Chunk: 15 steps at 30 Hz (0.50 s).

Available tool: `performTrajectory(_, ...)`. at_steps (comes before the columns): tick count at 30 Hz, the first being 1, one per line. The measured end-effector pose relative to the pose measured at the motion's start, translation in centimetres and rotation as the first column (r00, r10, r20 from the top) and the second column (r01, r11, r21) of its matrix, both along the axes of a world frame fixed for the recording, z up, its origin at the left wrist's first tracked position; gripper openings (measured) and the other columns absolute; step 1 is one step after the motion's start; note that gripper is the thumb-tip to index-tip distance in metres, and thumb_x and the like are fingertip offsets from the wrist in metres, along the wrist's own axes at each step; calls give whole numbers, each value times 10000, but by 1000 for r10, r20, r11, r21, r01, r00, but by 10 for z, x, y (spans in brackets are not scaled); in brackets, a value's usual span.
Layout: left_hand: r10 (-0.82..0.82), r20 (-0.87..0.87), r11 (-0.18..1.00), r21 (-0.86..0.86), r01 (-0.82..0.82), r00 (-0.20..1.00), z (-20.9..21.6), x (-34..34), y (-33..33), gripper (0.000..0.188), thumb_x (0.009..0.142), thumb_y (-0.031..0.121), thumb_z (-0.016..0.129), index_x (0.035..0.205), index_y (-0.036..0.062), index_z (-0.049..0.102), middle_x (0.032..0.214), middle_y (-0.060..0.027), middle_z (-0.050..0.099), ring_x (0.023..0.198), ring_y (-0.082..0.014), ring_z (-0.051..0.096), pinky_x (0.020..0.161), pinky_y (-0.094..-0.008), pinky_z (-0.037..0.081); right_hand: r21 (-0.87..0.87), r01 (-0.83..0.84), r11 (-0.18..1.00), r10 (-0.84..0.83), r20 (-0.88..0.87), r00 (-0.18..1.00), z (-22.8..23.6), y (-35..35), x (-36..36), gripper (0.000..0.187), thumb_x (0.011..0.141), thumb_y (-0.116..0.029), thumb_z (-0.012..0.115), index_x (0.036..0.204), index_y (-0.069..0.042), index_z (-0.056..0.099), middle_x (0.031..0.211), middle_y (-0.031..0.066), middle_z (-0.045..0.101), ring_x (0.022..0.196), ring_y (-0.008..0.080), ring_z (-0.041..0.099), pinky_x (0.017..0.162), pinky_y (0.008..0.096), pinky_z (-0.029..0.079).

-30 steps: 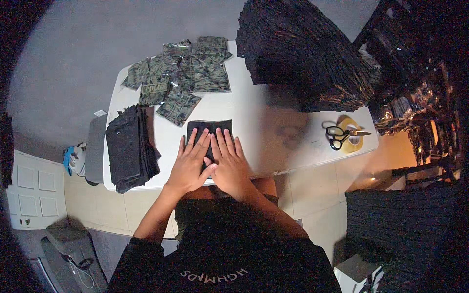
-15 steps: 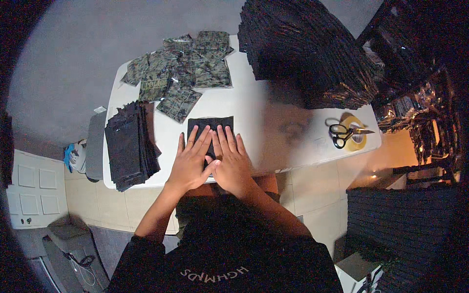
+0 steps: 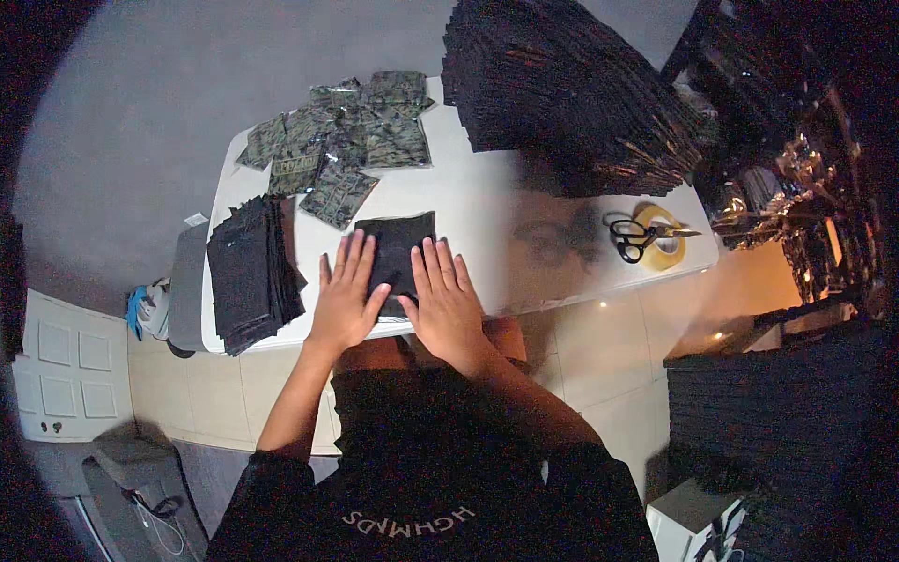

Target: The recorder is packaging small camouflaged items into black bags and larger clear bags.

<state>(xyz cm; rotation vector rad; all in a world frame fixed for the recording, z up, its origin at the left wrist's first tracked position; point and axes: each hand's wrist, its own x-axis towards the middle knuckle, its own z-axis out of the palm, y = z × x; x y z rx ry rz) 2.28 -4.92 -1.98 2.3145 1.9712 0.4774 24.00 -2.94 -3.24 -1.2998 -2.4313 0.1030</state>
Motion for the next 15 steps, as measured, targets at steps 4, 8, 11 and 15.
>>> performTrajectory(4, 83, 49, 994, 64, -86, 995, -2, -17, -14, 776, 1130, 468, 540, 1761, 80, 309, 1822, -207, 290, 1685, -447, 251, 1328, -691, 179, 9, -104, 995, 105, -43, 994, 11, -8, 21, 803, 1096, -384, 643, 1723, 5, 325, 1783, 256, 330, 1674, 421, 284, 1368, 532, 227)
performTrajectory(8, 21, 301, 990, 124, -61, 953, 16, -10, -20, 577, 1124, 334, 602, 1610, 29, 540, 1720, -269, 441, 1631, -524, 319, 1315, -633, 272, -213, -197, 957, 92, -419, 903, 40, -3, 65, 782, 1103, -254, 659, 1751, -50, 272, 1768, 288, 333, 1635, 434, 365, 1316, 524, 361)
performTrajectory(11, -82, 432, 968, 250, -31, 898, 44, 21, -22, 258, 1032, 151, 726, 1247, 15, 762, 1365, -236, 710, 1334, -453, 628, 1136, -504, 498, -128, -98, 987, 0, -608, 794, 48, 14, 103, 519, 1054, -110, 693, 1561, -80, 581, 1515, 267, 626, 1427, 432, 599, 1209, 499, 475)
performTrajectory(15, -253, 464, 962, 212, 171, 849, 50, 89, -24, 92, 942, 113, 794, 965, 24, 781, 983, -165, 760, 1001, -394, 711, 962, -475, 574, 10, 21, 1000, -10, -605, 796, 38, 25, 156, 272, 1007, -43, 730, 1275, -84, 741, 1255, 191, 742, 1208, 398, 704, 1058, 486, 550)
